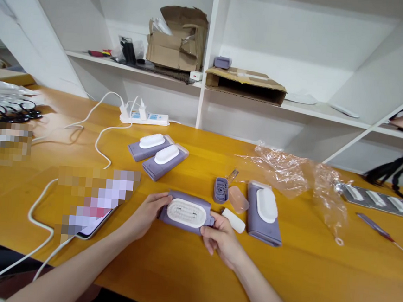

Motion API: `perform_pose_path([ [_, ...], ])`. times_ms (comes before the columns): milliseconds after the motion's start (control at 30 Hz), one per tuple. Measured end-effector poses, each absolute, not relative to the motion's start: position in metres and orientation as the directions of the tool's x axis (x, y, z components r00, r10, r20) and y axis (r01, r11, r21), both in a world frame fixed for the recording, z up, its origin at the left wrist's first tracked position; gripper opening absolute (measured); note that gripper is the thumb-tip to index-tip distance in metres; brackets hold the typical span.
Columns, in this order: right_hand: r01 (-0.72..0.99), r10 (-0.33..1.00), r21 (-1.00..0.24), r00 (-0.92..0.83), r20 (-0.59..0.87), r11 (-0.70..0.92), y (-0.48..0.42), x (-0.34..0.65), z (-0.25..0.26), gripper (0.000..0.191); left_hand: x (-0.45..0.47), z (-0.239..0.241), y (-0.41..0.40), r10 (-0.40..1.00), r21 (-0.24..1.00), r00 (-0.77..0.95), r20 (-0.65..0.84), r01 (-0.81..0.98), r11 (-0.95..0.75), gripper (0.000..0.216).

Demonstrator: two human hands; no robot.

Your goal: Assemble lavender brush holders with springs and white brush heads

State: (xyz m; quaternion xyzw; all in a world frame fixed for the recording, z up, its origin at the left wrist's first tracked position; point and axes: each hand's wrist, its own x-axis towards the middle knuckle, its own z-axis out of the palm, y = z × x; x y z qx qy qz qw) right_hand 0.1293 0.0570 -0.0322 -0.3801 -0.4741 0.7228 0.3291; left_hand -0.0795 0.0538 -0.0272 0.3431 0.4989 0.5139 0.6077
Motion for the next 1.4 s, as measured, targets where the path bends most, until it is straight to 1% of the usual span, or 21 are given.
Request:
perform_pose_path([
  [133, -0.081, 0.779, -0.910, -0.552, -0.298, -0.406, 0.057, 0.132, -0.033, 0.024, -0.078, -0.026, 0.053, 0.970, 0.920, 0.048, -0.238, -0.310, 0.241, 0.024],
  [233, -0.033, 0.753, -0.908, -0.572, -0.326, -0.418, 0.057, 0.135, -0.035, 0.026, -0.078, -0.025, 0.053, 0.968, 0.925, 0.065, -0.242, -0.285, 0.251, 0.024],
  [333, -0.010, 0.761, -0.923, -0.569, -0.310, -0.384, 0.057, 0.137, -0.035, 0.032, -0.079, -0.024, 0.053, 0.961, 0.919, 0.098, -0.258, -0.281, 0.275, 0.025],
  [433, 0.005, 0.766, -0.942, -0.579, -0.277, -0.337, 0.058, 0.137, -0.034, 0.032, -0.079, -0.022, 0.053, 0.968, 0.920, 0.111, -0.225, -0.304, 0.248, 0.026],
  [567, 0.015, 0.797, -0.962, -0.555, -0.236, -0.274, 0.057, 0.133, -0.032, 0.027, -0.078, -0.022, 0.054, 0.986, 0.941, 0.044, -0.162, -0.293, 0.168, 0.027],
  [633, 0.012, 0.813, -0.970, -0.543, -0.210, -0.243, 0.057, 0.130, -0.031, 0.029, -0.079, -0.023, 0.056, 0.987, 0.941, 0.008, -0.162, -0.299, 0.157, 0.026],
  [667, 0.013, 0.823, -0.974, -0.533, -0.196, -0.224, 0.057, 0.129, -0.030, 0.033, -0.079, -0.024, 0.056, 0.984, 0.935, -0.005, -0.179, -0.313, 0.169, 0.024],
  [733, 0.039, 0.860, -0.985, -0.483, -0.167, -0.169, 0.057, 0.129, -0.027, 0.043, -0.080, -0.026, 0.058, 0.969, 0.908, -0.050, -0.243, -0.363, 0.209, 0.019],
  [767, 0.071, 0.893, -0.990, -0.428, -0.141, -0.122, 0.057, 0.131, -0.025, 0.045, -0.081, -0.027, 0.059, 0.957, 0.891, -0.087, -0.276, -0.397, 0.220, 0.016],
  [800, 0.129, 0.934, -0.990, -0.346, -0.092, -0.050, 0.058, 0.134, -0.022, 0.042, -0.083, -0.027, 0.061, 0.944, 0.872, -0.126, -0.306, -0.434, 0.224, 0.013],
  [833, 0.216, 0.970, -0.975, -0.245, -0.006, 0.048, 0.057, 0.139, -0.018, 0.038, -0.084, -0.027, 0.062, 0.932, 0.853, -0.160, -0.326, -0.474, 0.218, 0.012],
  [867, 0.331, 0.982, -0.930, -0.152, 0.113, 0.158, 0.057, 0.144, -0.014, 0.032, -0.086, -0.026, 0.063, 0.929, 0.837, -0.177, -0.324, -0.511, 0.195, 0.011],
  [900, 0.463, 0.964, -0.846, -0.100, 0.246, 0.264, 0.057, 0.151, -0.009, 0.025, -0.088, -0.025, 0.065, 0.932, 0.819, -0.167, -0.322, -0.542, 0.186, 0.011],
  [933, 0.590, 0.924, -0.726, -0.095, 0.371, 0.353, 0.057, 0.157, -0.003, 0.019, -0.090, -0.024, 0.066, 0.930, 0.799, -0.160, -0.330, -0.573, 0.184, 0.013],
  [967, 0.691, 0.880, -0.590, -0.143, 0.454, 0.417, 0.057, 0.164, 0.002, 0.014, -0.091, -0.022, 0.067, 0.925, 0.777, -0.164, -0.343, -0.603, 0.181, 0.014],
  [1000, 0.763, 0.846, -0.458, -0.214, 0.488, 0.456, 0.057, 0.169, 0.007, 0.012, -0.092, -0.021, 0.068, 0.919, 0.757, -0.164, -0.358, -0.627, 0.183, 0.016],
  [1067, 0.840, 0.827, -0.248, -0.343, 0.445, 0.482, 0.058, 0.177, 0.015, 0.012, -0.093, -0.019, 0.069, 0.896, 0.723, -0.178, -0.406, -0.663, 0.196, 0.021],
  [1133, 0.873, 0.839, -0.117, -0.407, 0.361, 0.473, 0.057, 0.180, 0.019, 0.012, -0.093, -0.019, 0.069, 0.869, 0.702, -0.196, -0.454, -0.679, 0.213, 0.025],
  [1233, 0.883, 0.857, -0.027, -0.447, 0.256, 0.469, 0.056, 0.179, 0.016, 0.014, -0.092, -0.022, 0.068, 0.859, 0.707, -0.218, -0.463, -0.675, 0.209, 0.029],
  [1400, 0.902, 0.884, 0.034, -0.430, 0.183, 0.431, 0.055, 0.176, 0.006, 0.021, -0.090, -0.027, 0.067, 0.877, 0.728, -0.228, -0.424, -0.662, 0.179, 0.033],
])
